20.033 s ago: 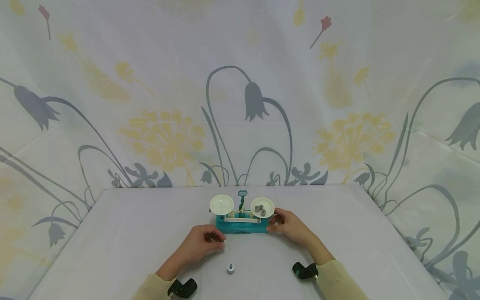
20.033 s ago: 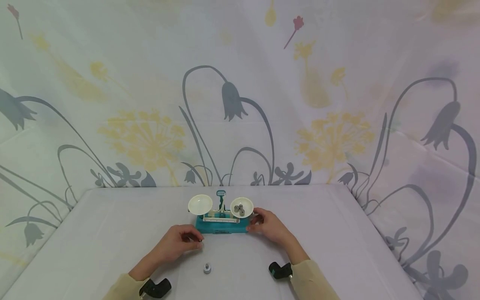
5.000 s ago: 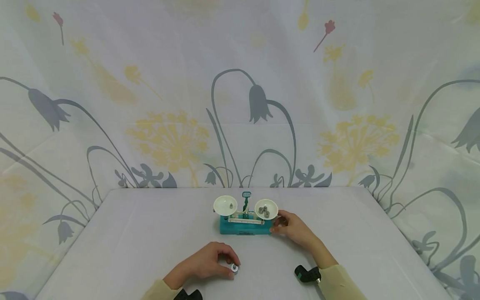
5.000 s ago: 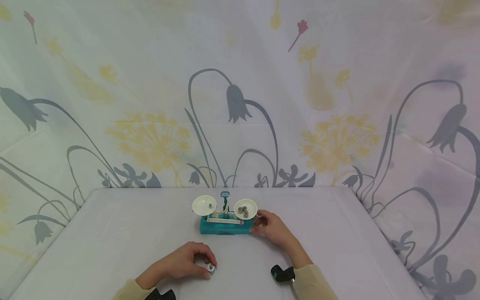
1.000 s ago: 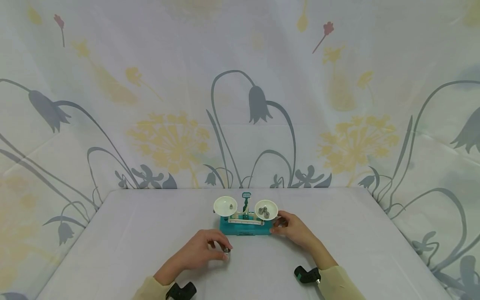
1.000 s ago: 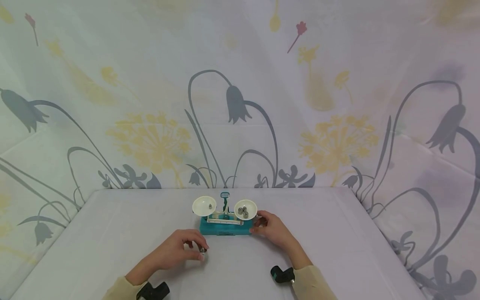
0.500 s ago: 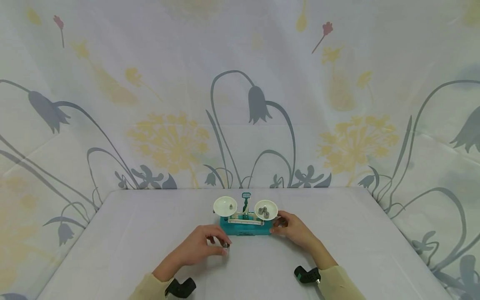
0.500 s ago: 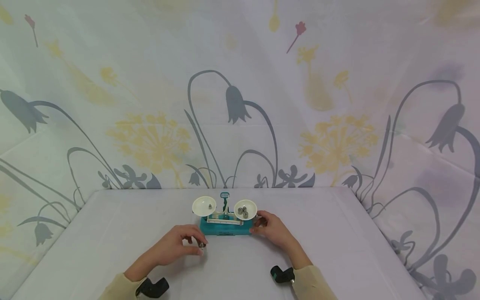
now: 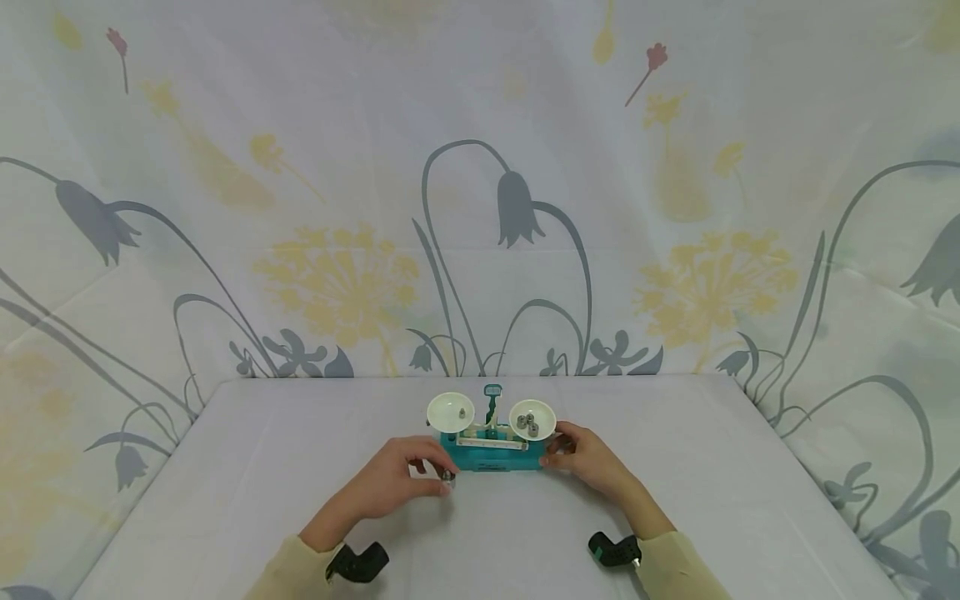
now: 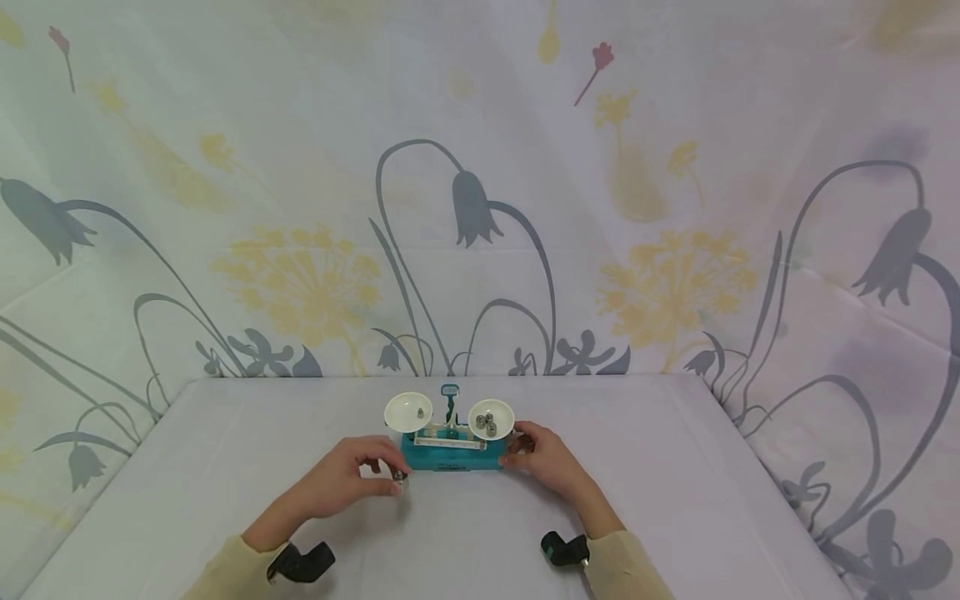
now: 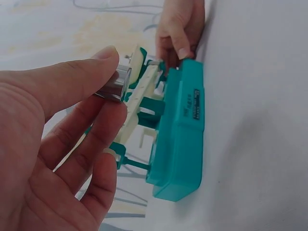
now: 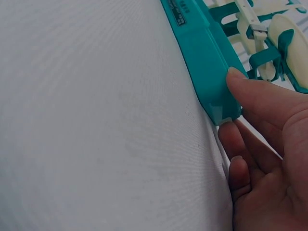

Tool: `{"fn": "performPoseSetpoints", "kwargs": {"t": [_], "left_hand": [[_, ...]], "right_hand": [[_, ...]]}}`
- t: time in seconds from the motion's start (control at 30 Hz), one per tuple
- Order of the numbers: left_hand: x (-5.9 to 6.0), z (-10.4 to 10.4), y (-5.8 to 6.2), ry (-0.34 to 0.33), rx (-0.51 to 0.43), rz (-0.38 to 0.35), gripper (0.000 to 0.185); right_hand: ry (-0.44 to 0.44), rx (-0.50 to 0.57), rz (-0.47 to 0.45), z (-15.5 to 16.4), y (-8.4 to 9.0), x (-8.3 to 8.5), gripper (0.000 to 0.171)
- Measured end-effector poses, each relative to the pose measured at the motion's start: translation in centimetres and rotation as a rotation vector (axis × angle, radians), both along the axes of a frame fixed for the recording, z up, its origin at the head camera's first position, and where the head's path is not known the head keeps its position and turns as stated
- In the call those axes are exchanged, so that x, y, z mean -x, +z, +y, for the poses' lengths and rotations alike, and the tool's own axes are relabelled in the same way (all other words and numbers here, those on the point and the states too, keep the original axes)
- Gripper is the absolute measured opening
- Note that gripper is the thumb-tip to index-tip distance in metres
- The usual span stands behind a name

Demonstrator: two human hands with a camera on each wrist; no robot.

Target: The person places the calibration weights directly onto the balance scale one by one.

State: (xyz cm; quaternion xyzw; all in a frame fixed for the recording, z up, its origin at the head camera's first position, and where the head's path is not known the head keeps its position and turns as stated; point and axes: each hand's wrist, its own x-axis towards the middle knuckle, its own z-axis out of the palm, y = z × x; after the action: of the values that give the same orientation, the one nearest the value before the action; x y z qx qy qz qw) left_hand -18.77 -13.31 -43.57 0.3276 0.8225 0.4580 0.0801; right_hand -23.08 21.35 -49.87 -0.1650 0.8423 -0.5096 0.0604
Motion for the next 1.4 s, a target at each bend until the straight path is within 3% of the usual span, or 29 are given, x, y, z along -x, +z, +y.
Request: {"fn": "performPoseSetpoints", "kwargs": {"t": [1.4], "left_hand": [[1.8, -2.0, 3.5, 0.097, -0.052, 0.138, 0.019]], "right_hand": [[-0.007, 0.006, -0.015, -0.1, -0.1, 0.0, 0.048]]}}
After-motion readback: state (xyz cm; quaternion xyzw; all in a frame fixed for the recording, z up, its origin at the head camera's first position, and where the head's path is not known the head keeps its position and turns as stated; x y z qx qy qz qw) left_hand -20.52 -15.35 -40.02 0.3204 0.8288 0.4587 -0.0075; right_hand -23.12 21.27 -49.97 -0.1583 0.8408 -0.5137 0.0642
